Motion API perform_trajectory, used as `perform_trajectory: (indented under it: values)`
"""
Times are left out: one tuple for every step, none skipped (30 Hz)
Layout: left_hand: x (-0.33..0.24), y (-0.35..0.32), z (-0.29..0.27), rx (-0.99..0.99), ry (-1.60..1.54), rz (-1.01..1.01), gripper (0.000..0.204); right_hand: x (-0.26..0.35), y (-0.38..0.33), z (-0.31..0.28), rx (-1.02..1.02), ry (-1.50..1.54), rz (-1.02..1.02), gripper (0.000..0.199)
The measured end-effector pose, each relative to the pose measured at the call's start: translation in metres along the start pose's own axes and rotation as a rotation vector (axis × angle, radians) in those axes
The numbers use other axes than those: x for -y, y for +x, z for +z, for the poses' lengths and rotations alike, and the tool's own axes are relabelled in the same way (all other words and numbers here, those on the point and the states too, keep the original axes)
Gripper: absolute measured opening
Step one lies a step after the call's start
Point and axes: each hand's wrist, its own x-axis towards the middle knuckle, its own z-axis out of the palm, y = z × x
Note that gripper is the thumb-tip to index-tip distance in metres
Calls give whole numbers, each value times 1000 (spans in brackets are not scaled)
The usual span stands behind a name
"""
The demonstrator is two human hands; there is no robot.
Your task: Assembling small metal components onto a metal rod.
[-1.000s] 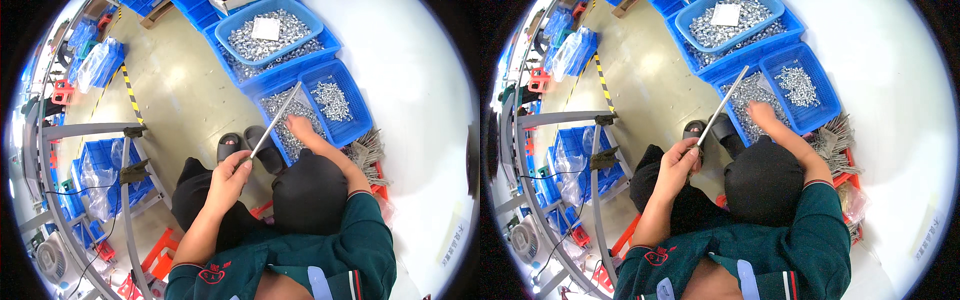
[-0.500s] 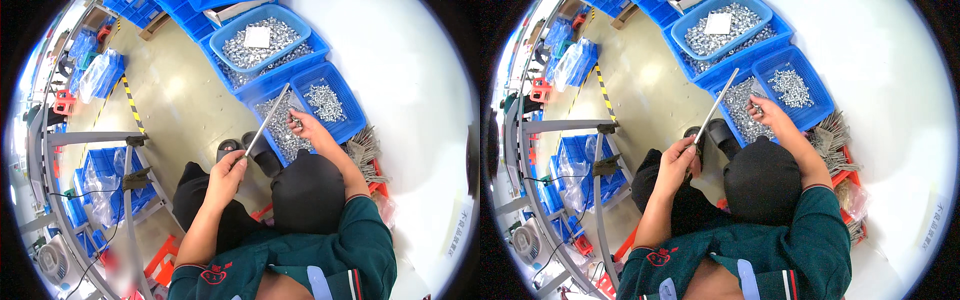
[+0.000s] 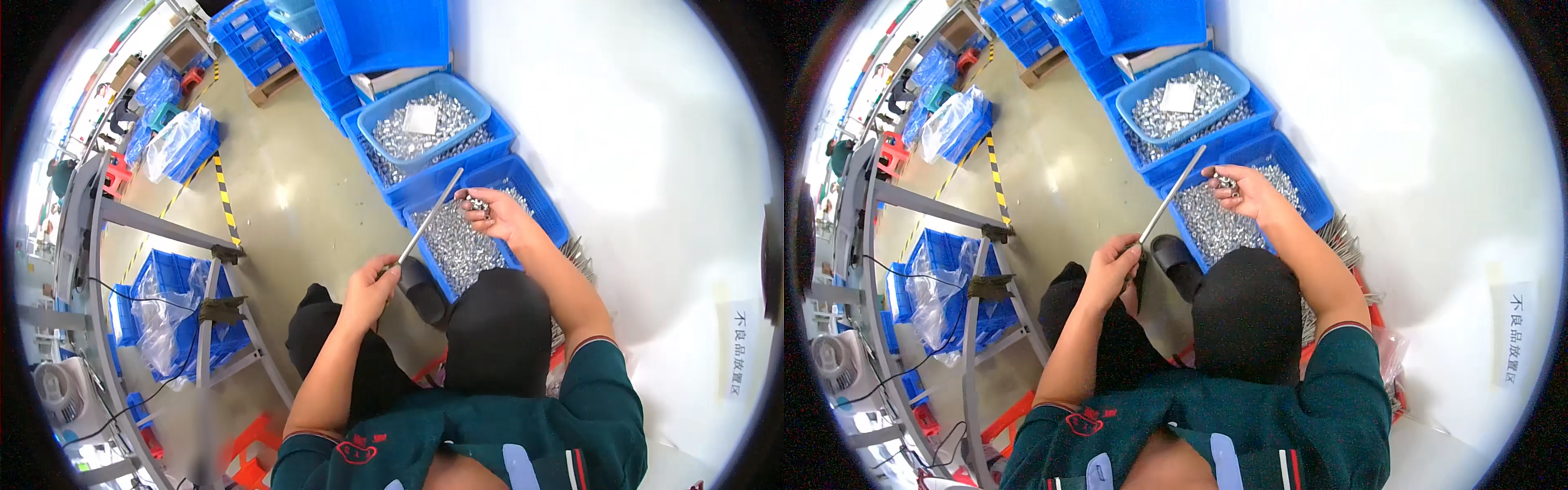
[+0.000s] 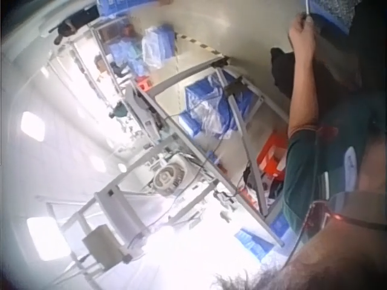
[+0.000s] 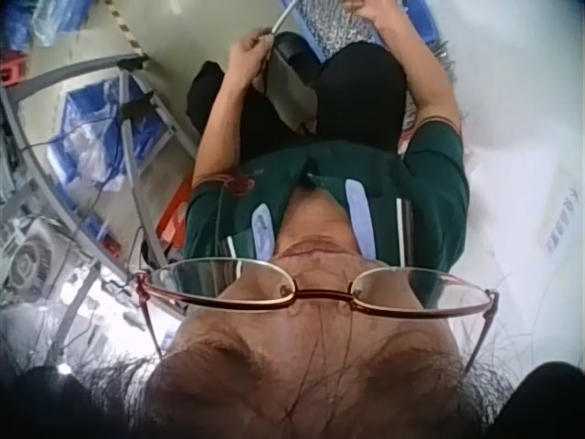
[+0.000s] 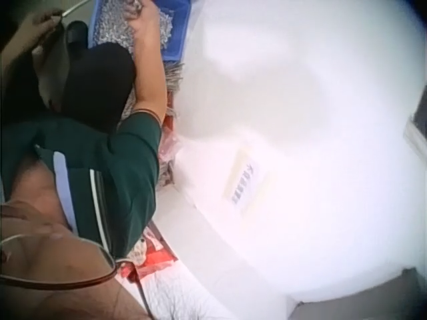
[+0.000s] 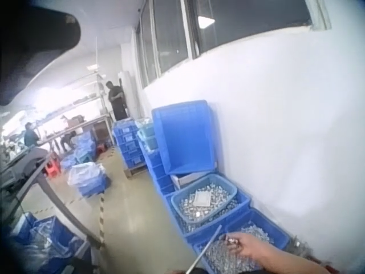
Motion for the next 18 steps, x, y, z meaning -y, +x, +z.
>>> perform_trajectory:
  values:
    - [-2,-3,0,7,-8,7,29,2,-5,10,6,2,-31,23]
    - [-5,-6,-1,14,-15,14,29,4,-10,22,-19,-1,-73,23]
    - [-2,-7,-1,17,-23,58,30,7,-17,34,-45,-2,-117,22]
    - [-1,-8,-3,18,-30,80,30,10,-19,37,-56,5,-132,21]
    - [0,-10,-5,36,-37,112,30,14,-24,45,-51,-13,-145,21]
    - [0,-11,-7,54,-44,141,30,17,-30,53,-66,-33,-170,20]
    - [0,-13,-7,57,-50,160,30,19,-36,61,-81,-52,-196,20]
    - [-1,-16,-8,73,-68,174,31,22,-40,64,-62,-23,-202,21]
    - [-2,-18,-8,91,-84,187,31,24,-44,70,-59,-38,-215,21]
    - [-2,-19,-10,94,-88,205,31,26,-48,75,-46,-16,-255,22]
    - [-1,-20,-11,130,-83,204,31,27,-52,81,-33,7,-294,24]
    - [-1,-20,-12,163,-78,200,31,26,-54,91,-71,6,-319,26]
    - [1,-20,-12,164,-80,213,31,25,-56,99,-87,4,-326,26]
    - [3,-20,-12,182,-123,219,31,23,-58,106,-103,4,-332,25]
    - [4,-19,-11,200,-165,224,30,21,-60,112,-122,4,-333,25]
    - [5,-19,-10,202,-168,233,30,19,-62,115,-121,-3,-339,25]
    - [5,-18,-9,196,-161,246,30,18,-64,118,-90,-15,-325,26]
    - [6,-18,-8,190,-155,258,30,17,-67,121,-60,-26,-309,26]
